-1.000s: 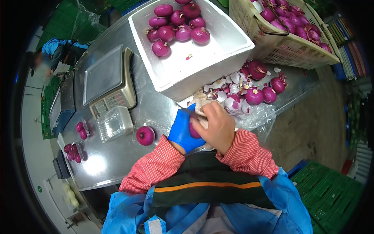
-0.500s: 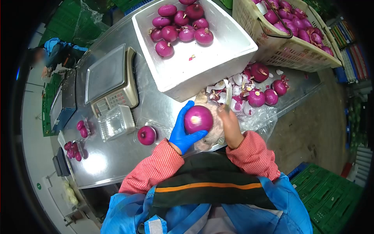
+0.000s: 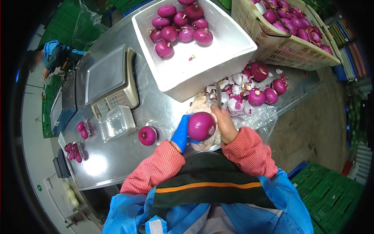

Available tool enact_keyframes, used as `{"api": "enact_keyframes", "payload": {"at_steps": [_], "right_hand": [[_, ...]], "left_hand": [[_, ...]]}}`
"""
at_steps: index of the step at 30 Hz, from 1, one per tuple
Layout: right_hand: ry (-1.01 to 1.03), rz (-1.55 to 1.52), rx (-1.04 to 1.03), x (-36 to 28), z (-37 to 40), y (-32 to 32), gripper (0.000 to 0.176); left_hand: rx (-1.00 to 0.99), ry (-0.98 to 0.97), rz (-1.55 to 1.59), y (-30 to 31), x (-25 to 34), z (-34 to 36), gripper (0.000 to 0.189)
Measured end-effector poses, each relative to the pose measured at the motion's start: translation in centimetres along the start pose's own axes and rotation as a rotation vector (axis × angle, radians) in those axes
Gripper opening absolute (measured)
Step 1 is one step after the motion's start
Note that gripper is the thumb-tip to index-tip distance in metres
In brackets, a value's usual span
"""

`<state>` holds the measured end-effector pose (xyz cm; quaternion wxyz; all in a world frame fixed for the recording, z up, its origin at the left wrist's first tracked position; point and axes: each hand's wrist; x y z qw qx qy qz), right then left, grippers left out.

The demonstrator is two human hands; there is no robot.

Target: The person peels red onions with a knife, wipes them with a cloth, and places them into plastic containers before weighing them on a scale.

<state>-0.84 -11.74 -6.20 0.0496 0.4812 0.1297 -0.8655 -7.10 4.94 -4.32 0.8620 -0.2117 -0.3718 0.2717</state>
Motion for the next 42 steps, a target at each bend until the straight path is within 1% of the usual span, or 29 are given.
{"api": "enact_keyframes", "payload": {"at_steps": [1,2,3,5,6,7,8,9,10,11,12,13,14,15,16,18,20,21,23,25,28,31,33,34,36,37,39,40,42], "right_hand": [[-0.016,0.030,0.020,-0.1,0.2,-0.1,0.030],[0.055,0.050,0.043,-0.5,0.4,-0.2,0.030],[0.118,0.071,0.067,-1.2,1.0,-0.4,0.031],[0.229,0.166,0.112,-2.9,1.9,-0.6,0.029],[0.427,0.427,0.179,-3.4,2.3,-0.9,0.029],[0.624,0.689,0.246,-3.7,2.9,-1.3,0.029],[0.819,0.953,0.315,-4.1,3.7,-1.7,0.030],[0.952,1.043,0.340,-5.1,5.1,-2.5,0.033],[0.960,1.096,0.344,-5.1,5.1,-2.5,0.034],[0.966,1.148,0.340,-4.9,5.1,-2.6,0.035],[0.975,1.199,0.334,-4.8,4.9,-2.6,0.036],[0.925,1.172,0.382,-4.5,3.9,-2.3,0.034],[0.736,0.932,0.257,-3.8,2.3,-1.9,0.033],[0.545,0.690,0.136,-2.8,0.5,-1.2,0.031],[0.356,0.448,0.020,-1.4,-0.8,-0.7,0.030],[0.345,0.280,-0.050,0.4,-1.5,-0.4,0.029],[0.270,0.149,-0.081,0.8,-0.6,-0.9,0.030],[0.236,0.120,-0.045,0.6,-0.3,-1.0,0.030],[0.167,0.062,0.031,-0.1,0.3,-0.9,0.031],[0.228,0.095,0.096,-1.1,0.8,-1.1,0.030],[0.309,0.174,0.114,-1.7,0.9,-1.0,0.029],[0.334,0.172,0.131,-2.5,1.6,-1.3,0.030],[0.322,0.209,0.113,-3.0,2.4,-1.1,0.029],[0.456,0.352,0.140,-3.3,2.9,-1.3,0.028],[0.718,0.639,0.193,-4.1,4.5,-2.4,0.027],[0.828,0.852,0.188,-5.0,5.3,-2.8,0.025],[0.982,1.087,0.249,-4.7,5.4,-3.7,0.023],[1.058,1.206,0.279,-4.4,5.3,-4.1,0.022],[1.001,1.198,0.338,-3.8,4.4,-4.3,0.022]], "left_hand": [[0.014,-0.139,-0.126,-0.7,0.5,0.7,0.079],[0.026,-0.275,-0.254,-1.4,1.0,1.1,0.075],[-0.006,-0.205,-0.211,-1.6,1.6,1.5,0.066],[-0.116,0.067,0.296,0.3,1.7,0.2,0.066],[-0.169,0.203,0.548,0.6,1.8,-0.3,0.066],[-0.157,0.158,0.691,0.5,1.5,-0.6,0.069],[-0.175,0.150,0.698,0.5,1.3,-0.6,0.067],[-0.195,0.145,0.702,-0.1,1.4,-0.3,0.066],[-0.214,0.142,0.707,-0.4,1.5,-0.1,0.065],[-0.253,0.215,0.765,-0.1,1.4,-0.1,0.064],[-0.173,0.244,0.748,-0.1,1.2,-0.1,0.066],[-0.092,0.273,0.731,0.0,0.8,-0.1,0.068],[-0.010,0.300,0.713,0.0,0.5,-0.1,0.071],[-0.130,0.405,0.857,-0.1,0.3,0.0,0.075],[-0.167,0.426,0.856,0.0,0.3,0.1,0.075],[-0.245,0.471,0.858,0.2,0.3,0.0,0.075],[-0.227,0.505,0.883,0.9,0.0,-0.1,0.073],[-0.205,0.506,0.830,1.3,0.0,-0.2,0.071],[-0.097,0.394,0.666,1.5,-0.1,-0.2,0.068],[0.072,0.170,0.446,-0.4,0.2,0.7,0.069],[-0.001,-0.087,0.241,-0.8,0.9,1.2,0.067],[-0.197,0.190,0.485,1.8,1.1,0.7,0.064],[-0.260,0.198,0.524,2.4,1.1,0.7,0.063],[-0.293,0.200,0.543,2.2,1.3,0.7,0.063],[-0.180,0.170,0.508,0.9,1.4,1.1,0.061],[-0.124,0.156,0.490,0.3,1.4,1.3,0.060],[-0.227,-0.129,-0.118,4.7,-1.6,-2.0,0.058],[-0.220,-0.141,-0.178,4.3,-1.8,-2.0,0.056],[-0.205,-0.164,-0.299,3.4,-2.0,-2.0,0.053]]}}
Point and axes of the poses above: each hand's wrist, its own z-axis away from the middle knuckle, its own y-axis out of the back of the hand, x = y × z, and after that the axes turned 13 degrees about z, right-handed
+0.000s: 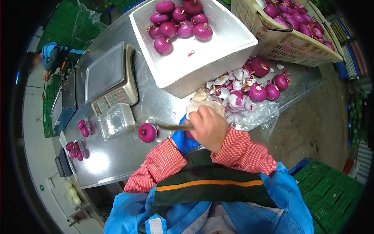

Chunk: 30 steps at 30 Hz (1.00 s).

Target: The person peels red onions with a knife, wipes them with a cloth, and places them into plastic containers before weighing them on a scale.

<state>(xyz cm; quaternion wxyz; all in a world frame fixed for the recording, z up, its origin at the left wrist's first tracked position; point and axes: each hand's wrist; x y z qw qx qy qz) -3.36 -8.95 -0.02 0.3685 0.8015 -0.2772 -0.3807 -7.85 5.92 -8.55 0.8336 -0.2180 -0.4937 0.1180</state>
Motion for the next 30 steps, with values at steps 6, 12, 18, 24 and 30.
{"api": "enact_keyframes", "payload": {"at_steps": [6,12,18,24,30], "right_hand": [[-0.300,-0.110,-0.204,4.4,-0.2,-3.1,0.023],[-0.258,-0.042,-0.225,5.2,0.3,-0.9,0.026],[-0.127,-0.249,-0.726,1.0,-1.7,0.9,0.061],[-0.258,-0.603,-0.962,0.1,-1.0,-1.7,0.064],[-0.315,-0.944,-0.940,-0.9,0.2,-3.9,0.073]], "left_hand": [[0.006,0.382,0.916,-1.3,1.9,1.5,0.059],[0.154,-0.145,0.076,-0.5,2.2,3.2,0.067],[0.348,-0.463,-0.980,-1.8,4.9,6.3,0.098],[0.412,-0.641,-1.001,-1.1,5.1,8.9,0.096],[0.527,-0.448,-0.227,5.6,4.1,13.1,0.057]]}}
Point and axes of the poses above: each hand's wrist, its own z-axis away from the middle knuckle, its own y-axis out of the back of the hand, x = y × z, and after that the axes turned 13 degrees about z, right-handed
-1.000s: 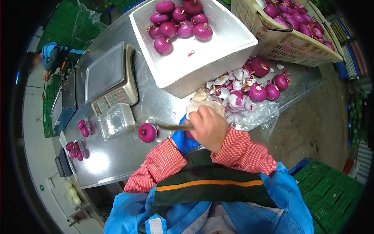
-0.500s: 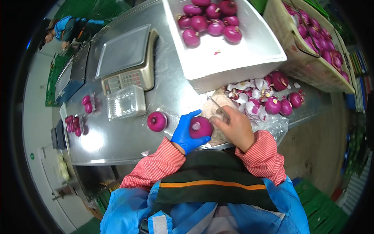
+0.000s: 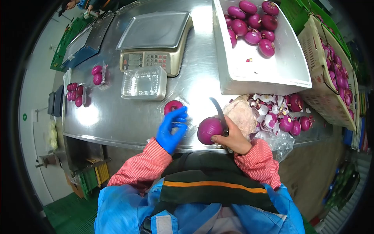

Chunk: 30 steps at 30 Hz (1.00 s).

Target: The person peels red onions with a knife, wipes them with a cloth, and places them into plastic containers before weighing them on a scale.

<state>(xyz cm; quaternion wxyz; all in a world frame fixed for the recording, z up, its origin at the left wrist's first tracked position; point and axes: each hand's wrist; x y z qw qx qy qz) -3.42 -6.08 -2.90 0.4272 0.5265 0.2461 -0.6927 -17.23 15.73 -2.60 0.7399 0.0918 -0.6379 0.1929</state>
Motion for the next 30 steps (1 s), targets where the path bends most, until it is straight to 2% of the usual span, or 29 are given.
{"api": "enact_keyframes", "payload": {"at_steps": [2,4,6,7,10,11,14,15,19,22,24,25,27,28,30], "right_hand": [[0.107,0.091,0.067,-0.4,-1.0,-1.3,0.075],[0.157,0.177,0.092,-0.9,-2.4,-2.6,0.077],[0.140,0.261,0.078,-0.9,-4.1,-3.9,0.079],[0.235,0.436,0.150,-0.2,-4.9,-4.8,0.073],[0.190,0.901,0.091,0.8,-5.9,-6.1,0.069],[0.262,0.968,0.179,1.9,-5.7,-6.5,0.059],[0.158,0.983,0.156,2.0,-4.8,-6.3,0.057],[0.275,0.919,0.259,2.3,-4.7,-6.2,0.053],[-0.103,0.610,0.356,1.1,-5.1,-6.0,0.042],[-0.067,0.807,0.297,3.4,-6.5,-6.2,0.042],[-0.218,0.497,0.168,2.5,-6.1,-6.8,0.045],[-0.169,0.563,0.132,3.3,-6.1,-7.2,0.045],[-0.074,0.658,0.035,4.2,-6.2,-7.9,0.046],[-0.107,0.657,-0.040,4.1,-6.4,-8.1,0.046],[-0.080,0.671,-0.074,3.6,-6.9,-8.6,0.046]], "left_hand": [[0.281,-0.026,-0.010,4.0,-2.6,-1.0,0.049],[0.506,-0.083,-0.278,10.1,-8.9,-2.2,0.047],[0.496,0.015,-0.371,14.0,-12.7,-3.4,0.043],[0.491,0.069,-0.416,14.6,-13.0,-3.8,0.041],[0.431,0.118,-0.186,13.3,-13.0,-5.1,0.037],[0.443,0.237,-0.103,12.4,-12.5,-5.4,0.037],[0.367,0.349,-0.025,12.1,-12.3,-6.4,0.033],[0.358,0.383,-0.002,12.1,-12.4,-6.9,0.028],[0.347,0.348,-0.048,11.8,-12.3,-7.0,0.024],[0.369,0.334,-0.096,11.6,-11.4,-6.0,0.022],[0.425,0.382,-0.126,11.6,-10.5,-4.2,0.021],[0.431,0.377,-0.108,12.2,-10.1,-3.0,0.021],[0.469,0.450,-0.101,14.2,-9.2,-0.8,0.022],[0.492,0.484,-0.098,15.6,-8.7,0.1,0.023],[0.584,0.433,-0.117,20.5,-10.9,2.0,0.024]]}}
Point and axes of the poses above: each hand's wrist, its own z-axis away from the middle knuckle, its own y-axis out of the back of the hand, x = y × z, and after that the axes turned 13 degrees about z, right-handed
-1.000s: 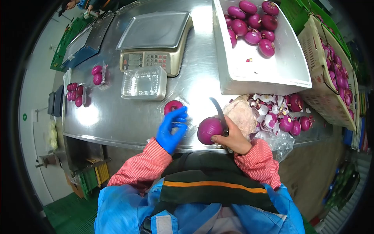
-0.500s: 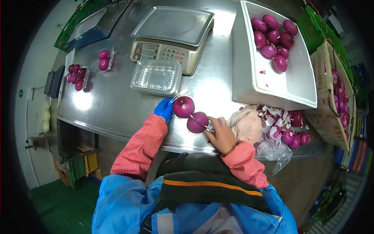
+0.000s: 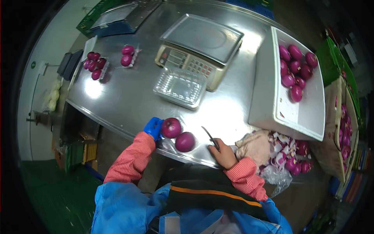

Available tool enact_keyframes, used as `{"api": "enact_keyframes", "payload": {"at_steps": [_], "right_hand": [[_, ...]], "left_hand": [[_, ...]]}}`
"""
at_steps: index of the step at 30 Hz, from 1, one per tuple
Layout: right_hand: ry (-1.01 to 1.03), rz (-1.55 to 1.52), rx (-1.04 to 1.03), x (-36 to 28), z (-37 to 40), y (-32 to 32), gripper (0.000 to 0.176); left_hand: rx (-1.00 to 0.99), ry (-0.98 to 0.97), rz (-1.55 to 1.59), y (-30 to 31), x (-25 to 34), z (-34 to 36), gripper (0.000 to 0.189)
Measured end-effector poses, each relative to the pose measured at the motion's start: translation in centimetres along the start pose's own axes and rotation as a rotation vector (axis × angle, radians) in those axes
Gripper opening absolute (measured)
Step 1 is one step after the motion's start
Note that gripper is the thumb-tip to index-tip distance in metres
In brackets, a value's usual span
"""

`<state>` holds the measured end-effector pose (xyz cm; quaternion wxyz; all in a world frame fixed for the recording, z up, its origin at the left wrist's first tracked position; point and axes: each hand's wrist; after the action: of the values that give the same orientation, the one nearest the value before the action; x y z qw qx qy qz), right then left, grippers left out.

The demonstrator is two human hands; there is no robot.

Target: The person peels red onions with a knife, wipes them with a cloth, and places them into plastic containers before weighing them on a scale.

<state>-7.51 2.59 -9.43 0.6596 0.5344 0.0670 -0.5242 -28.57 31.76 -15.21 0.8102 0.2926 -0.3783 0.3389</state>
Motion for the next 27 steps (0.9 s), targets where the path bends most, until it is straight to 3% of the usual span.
{"api": "enact_keyframes", "payload": {"at_steps": [4,7,10,11,13,14,16,19,22,27], "right_hand": [[0.066,0.029,0.009,0.0,-1.0,-0.1,0.037],[0.024,0.031,-0.017,-0.7,-1.5,0.1,0.035],[0.067,0.067,0.004,-1.3,-2.1,-0.5,0.034],[0.076,0.086,0.019,-1.4,-2.3,-0.8,0.033],[0.061,0.104,0.003,-2.0,-2.9,-0.8,0.032],[0.051,0.113,-0.004,-2.3,-3.2,-0.6,0.032],[0.037,0.106,-0.015,-2.4,-3.7,-0.7,0.032],[0.027,0.111,-0.053,-2.7,-4.5,-0.7,0.032],[0.029,0.056,-0.073,-2.3,-5.5,-1.2,0.031],[0.016,-0.012,0.015,-3.6,-6.4,-0.4,0.025]], "left_hand": [[0.229,-0.048,0.022,9.8,-2.1,-4.6,0.020],[0.424,0.095,0.083,16.0,-2.3,-8.7,0.022],[0.296,-0.085,0.659,20.4,-3.7,-14.7,0.037],[0.457,-0.110,0.727,19.8,-2.8,-15.7,0.052],[0.747,-0.381,0.228,16.4,0.9,-15.1,0.077],[0.830,-0.599,-0.357,15.6,1.8,-15.3,0.088],[0.578,-0.476,-0.659,12.4,9.6,-9.4,0.093],[0.490,-0.410,-0.864,11.3,10.5,-11.9,0.087],[0.627,-0.513,-0.834,11.8,8.4,-17.3,0.077],[0.649,-0.529,-0.796,12.2,10.1,-22.6,0.068]]}}
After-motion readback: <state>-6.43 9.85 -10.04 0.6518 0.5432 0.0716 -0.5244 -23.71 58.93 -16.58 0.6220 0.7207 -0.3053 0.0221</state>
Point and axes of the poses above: each hand's wrist, its own z-axis away from the middle knuckle, its own y-axis out of the back of the hand, x = y × z, and after that the axes turned 13 degrees about z, right-handed
